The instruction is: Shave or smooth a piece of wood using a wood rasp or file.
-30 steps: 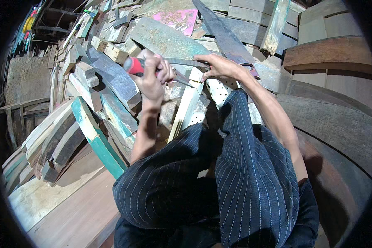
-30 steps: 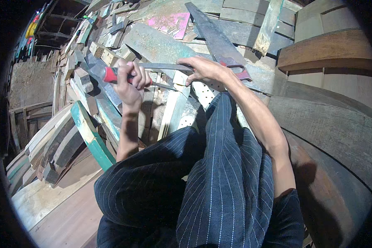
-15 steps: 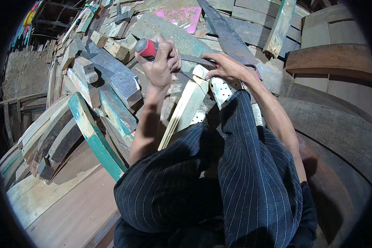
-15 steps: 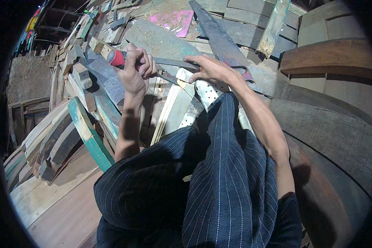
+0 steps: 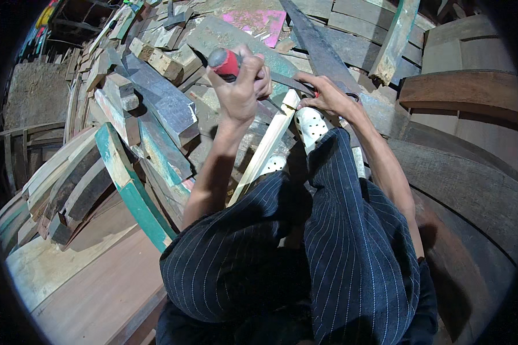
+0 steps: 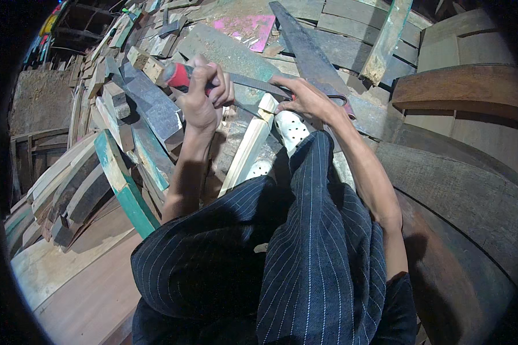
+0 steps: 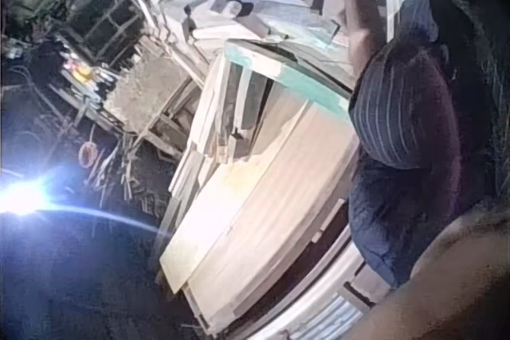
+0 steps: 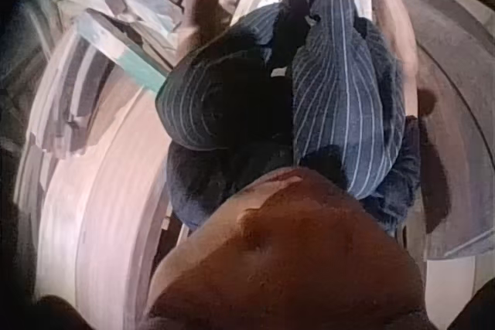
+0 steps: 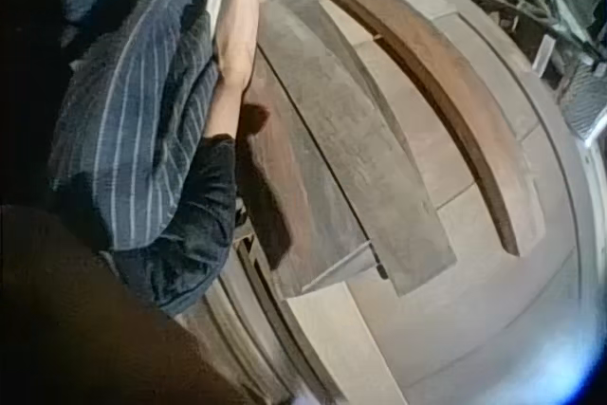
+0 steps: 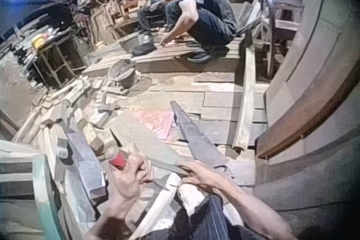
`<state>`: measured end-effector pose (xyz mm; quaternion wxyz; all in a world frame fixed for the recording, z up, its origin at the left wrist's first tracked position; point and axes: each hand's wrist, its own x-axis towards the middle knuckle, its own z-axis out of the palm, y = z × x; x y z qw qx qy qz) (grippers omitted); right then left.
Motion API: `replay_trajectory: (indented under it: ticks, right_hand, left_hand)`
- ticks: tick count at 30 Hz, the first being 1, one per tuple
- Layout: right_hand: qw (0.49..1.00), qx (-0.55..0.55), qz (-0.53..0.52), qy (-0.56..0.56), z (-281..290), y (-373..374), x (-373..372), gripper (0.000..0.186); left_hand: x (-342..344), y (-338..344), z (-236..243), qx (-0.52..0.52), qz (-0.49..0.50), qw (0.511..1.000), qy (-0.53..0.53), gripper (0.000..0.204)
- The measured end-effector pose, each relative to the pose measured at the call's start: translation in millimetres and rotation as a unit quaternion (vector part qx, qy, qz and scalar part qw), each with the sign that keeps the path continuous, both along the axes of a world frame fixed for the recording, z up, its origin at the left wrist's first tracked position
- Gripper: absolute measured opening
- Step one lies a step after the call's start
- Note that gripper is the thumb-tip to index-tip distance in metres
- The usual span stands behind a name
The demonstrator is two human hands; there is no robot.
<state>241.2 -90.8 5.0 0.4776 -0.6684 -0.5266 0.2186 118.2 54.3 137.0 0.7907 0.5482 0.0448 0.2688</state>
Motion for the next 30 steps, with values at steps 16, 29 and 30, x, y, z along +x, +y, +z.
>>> replay_trajectory:
  ticks: [16,29,30]
  right_hand:
    - [0.995,-0.098,0.003,-0.007,17,-6,2,0.072]
    - [0.975,-0.174,-0.127,-0.051,138,-54,2,0.041]
    - [0.984,-0.095,-0.143,-0.052,148,-57,-1,0.041]
  left_hand:
    - [-6,-14,-12,0.052,0.022,0.998,-0.026,0.021]
    - [-1,-4,-41,0.153,0.107,0.982,0.000,0.020]
    - [4,-11,-44,0.131,0.122,0.984,-0.008,0.021]
